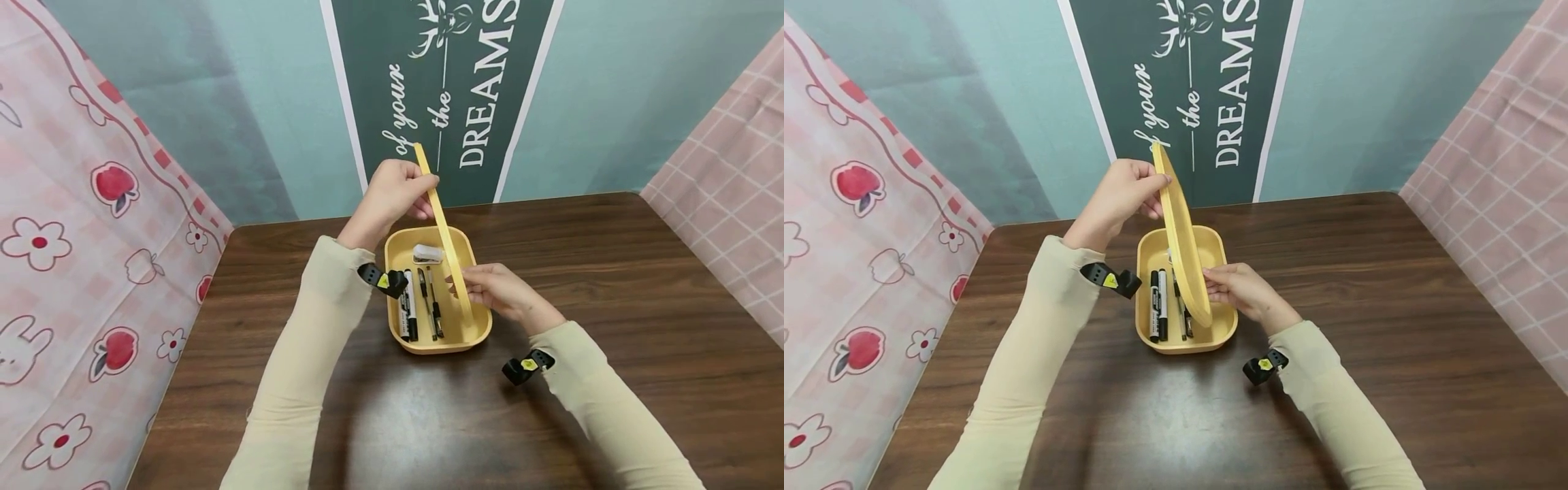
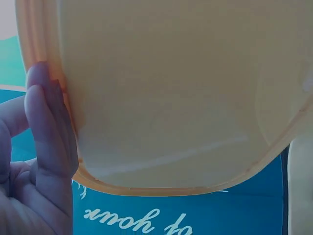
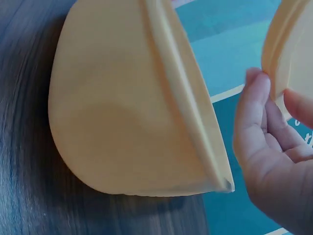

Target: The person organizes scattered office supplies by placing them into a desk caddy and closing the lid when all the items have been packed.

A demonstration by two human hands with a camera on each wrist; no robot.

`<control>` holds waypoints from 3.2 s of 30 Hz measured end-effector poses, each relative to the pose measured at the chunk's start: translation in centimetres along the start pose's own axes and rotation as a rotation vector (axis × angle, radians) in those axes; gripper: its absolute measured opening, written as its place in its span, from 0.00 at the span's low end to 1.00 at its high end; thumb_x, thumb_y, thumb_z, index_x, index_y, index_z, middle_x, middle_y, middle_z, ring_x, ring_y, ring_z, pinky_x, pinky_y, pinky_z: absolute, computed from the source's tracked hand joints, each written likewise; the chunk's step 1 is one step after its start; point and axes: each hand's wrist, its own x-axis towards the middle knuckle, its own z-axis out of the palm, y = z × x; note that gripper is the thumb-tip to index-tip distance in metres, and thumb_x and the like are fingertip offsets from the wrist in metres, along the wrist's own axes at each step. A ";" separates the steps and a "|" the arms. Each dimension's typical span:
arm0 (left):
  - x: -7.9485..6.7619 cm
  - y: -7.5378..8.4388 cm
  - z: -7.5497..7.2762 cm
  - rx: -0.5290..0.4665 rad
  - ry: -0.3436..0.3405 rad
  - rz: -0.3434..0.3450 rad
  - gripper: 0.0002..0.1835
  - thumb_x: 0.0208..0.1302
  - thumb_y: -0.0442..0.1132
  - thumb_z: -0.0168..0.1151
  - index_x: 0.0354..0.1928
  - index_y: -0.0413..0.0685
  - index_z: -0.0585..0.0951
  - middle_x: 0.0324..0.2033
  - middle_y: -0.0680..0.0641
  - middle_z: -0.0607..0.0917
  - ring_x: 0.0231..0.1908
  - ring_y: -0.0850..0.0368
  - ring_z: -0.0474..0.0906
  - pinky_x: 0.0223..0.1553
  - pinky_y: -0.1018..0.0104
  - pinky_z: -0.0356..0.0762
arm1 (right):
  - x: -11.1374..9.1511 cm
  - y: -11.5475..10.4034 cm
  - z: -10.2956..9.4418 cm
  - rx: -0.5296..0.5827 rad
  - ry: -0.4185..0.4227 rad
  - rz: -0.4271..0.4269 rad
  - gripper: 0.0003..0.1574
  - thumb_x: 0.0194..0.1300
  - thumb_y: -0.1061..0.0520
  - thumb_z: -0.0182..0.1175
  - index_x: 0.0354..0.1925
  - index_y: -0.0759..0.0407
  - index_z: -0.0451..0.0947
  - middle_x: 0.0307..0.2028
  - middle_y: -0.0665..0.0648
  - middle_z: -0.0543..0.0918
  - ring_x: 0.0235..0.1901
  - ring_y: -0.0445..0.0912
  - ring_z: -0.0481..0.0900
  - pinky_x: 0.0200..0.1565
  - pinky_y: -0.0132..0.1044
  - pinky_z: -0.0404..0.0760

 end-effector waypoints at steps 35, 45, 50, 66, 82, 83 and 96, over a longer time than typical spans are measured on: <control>-1.6 -14.2 -2.3 0.393 0.077 -0.140 0.20 0.75 0.47 0.58 0.31 0.39 0.87 0.15 0.50 0.81 0.25 0.43 0.86 0.37 0.50 0.88 | -2.2 -1.0 -1.2 -0.813 0.424 -0.051 0.21 0.70 0.56 0.63 0.41 0.77 0.86 0.20 0.55 0.86 0.21 0.40 0.84 0.32 0.39 0.89; -1.6 -14.8 -1.6 0.680 -0.030 -0.156 0.25 0.76 0.49 0.56 0.21 0.43 0.85 0.13 0.48 0.83 0.28 0.43 0.89 0.23 0.69 0.81 | -2.1 -0.6 -0.5 -0.981 0.371 0.019 0.21 0.71 0.55 0.62 0.43 0.75 0.87 0.28 0.65 0.90 0.28 0.55 0.90 0.34 0.46 0.88; -1.8 -14.8 -1.5 0.747 -0.036 -0.184 0.26 0.76 0.50 0.55 0.21 0.43 0.84 0.17 0.43 0.86 0.28 0.44 0.89 0.21 0.72 0.75 | -1.8 -0.4 -0.2 -1.029 0.365 0.034 0.20 0.71 0.55 0.62 0.42 0.74 0.87 0.29 0.65 0.90 0.28 0.52 0.90 0.31 0.41 0.87; -1.3 -15.8 -1.5 0.725 -0.056 -0.205 0.25 0.75 0.49 0.57 0.21 0.42 0.84 0.15 0.46 0.85 0.22 0.48 0.86 0.19 0.73 0.74 | -1.7 -0.8 0.0 -1.103 0.369 0.056 0.20 0.71 0.52 0.62 0.39 0.71 0.89 0.25 0.62 0.89 0.25 0.51 0.88 0.26 0.35 0.81; 1.6 -16.4 2.2 1.111 -0.227 0.225 0.43 0.79 0.60 0.42 0.80 0.36 0.46 0.81 0.38 0.44 0.82 0.44 0.37 0.82 0.50 0.41 | 5.7 -0.4 -1.2 -1.463 0.141 -0.325 0.43 0.78 0.47 0.49 0.76 0.75 0.52 0.78 0.72 0.51 0.79 0.66 0.47 0.78 0.63 0.47; 1.6 -16.8 2.3 1.117 -0.240 0.217 0.43 0.79 0.60 0.41 0.80 0.37 0.46 0.81 0.39 0.43 0.82 0.44 0.37 0.82 0.50 0.40 | 6.2 -0.1 -1.2 -1.470 0.123 -0.347 0.43 0.77 0.47 0.49 0.75 0.75 0.53 0.78 0.72 0.51 0.79 0.66 0.47 0.78 0.63 0.47; 1.9 -18.3 2.9 1.228 -0.313 0.191 0.41 0.79 0.62 0.32 0.81 0.43 0.46 0.81 0.44 0.45 0.82 0.49 0.39 0.82 0.46 0.35 | 7.5 1.7 -1.4 -1.548 0.099 -0.322 0.43 0.79 0.43 0.45 0.78 0.69 0.51 0.79 0.66 0.52 0.81 0.59 0.46 0.80 0.57 0.39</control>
